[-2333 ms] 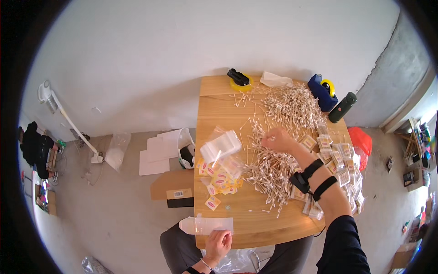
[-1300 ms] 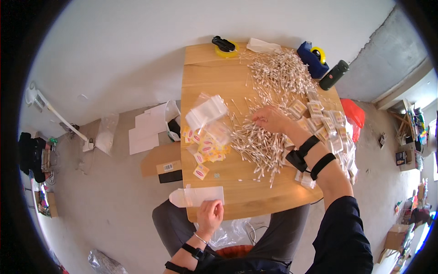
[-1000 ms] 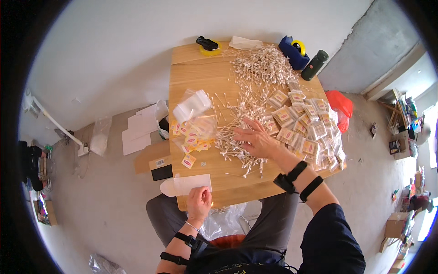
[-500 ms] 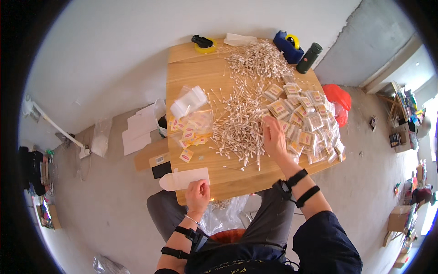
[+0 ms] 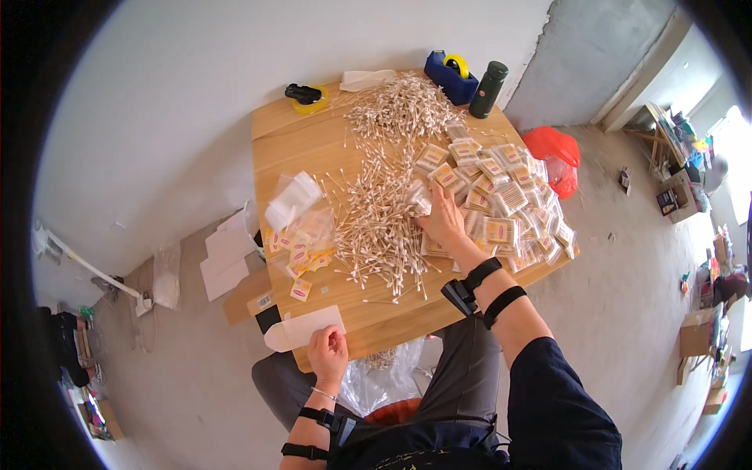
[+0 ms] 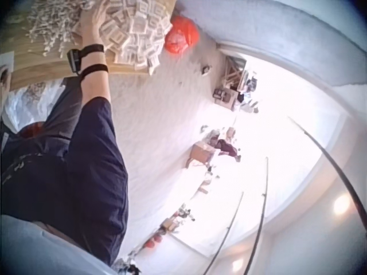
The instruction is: Packaging cotton swabs into small plastic bags and sealing them with stickers.
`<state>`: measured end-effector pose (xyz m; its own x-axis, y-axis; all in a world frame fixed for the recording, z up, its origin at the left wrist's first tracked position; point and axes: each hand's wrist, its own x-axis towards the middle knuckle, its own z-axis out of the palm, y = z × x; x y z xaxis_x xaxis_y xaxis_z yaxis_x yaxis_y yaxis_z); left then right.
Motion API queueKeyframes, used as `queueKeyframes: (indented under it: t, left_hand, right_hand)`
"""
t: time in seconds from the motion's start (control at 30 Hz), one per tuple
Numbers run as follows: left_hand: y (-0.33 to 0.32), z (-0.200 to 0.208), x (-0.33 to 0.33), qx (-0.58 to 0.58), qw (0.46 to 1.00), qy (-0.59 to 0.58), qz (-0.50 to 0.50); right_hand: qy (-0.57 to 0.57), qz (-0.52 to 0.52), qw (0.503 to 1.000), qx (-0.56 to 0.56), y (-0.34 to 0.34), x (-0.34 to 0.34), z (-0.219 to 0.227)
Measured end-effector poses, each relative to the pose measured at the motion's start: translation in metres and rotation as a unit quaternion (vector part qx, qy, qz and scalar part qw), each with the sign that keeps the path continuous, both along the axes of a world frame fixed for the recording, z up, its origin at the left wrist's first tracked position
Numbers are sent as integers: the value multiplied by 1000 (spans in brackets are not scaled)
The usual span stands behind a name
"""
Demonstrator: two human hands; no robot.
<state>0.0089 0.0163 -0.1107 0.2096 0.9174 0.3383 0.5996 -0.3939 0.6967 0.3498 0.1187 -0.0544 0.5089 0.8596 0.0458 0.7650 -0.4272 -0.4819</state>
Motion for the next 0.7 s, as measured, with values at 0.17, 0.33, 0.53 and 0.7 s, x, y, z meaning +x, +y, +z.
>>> queueKeyframes:
  t: [0.17, 0.33, 0.53, 0.7]
  left_hand:
    - [0, 0, -4, -8, 1000, 4, 8]
    - [1, -1, 2, -4, 1000, 2, 1]
    - [0, -1, -8, 17, 1000, 9, 16]
    - [-1, 1, 5, -2, 1000, -24, 10]
  right_hand:
    - [119, -12, 984, 130, 4, 36, 3]
    - [12, -146, 978, 152, -6, 96, 27]
    - [-156, 138, 974, 89, -53, 26, 20]
    - [-215, 210, 952, 57, -81, 13, -15]
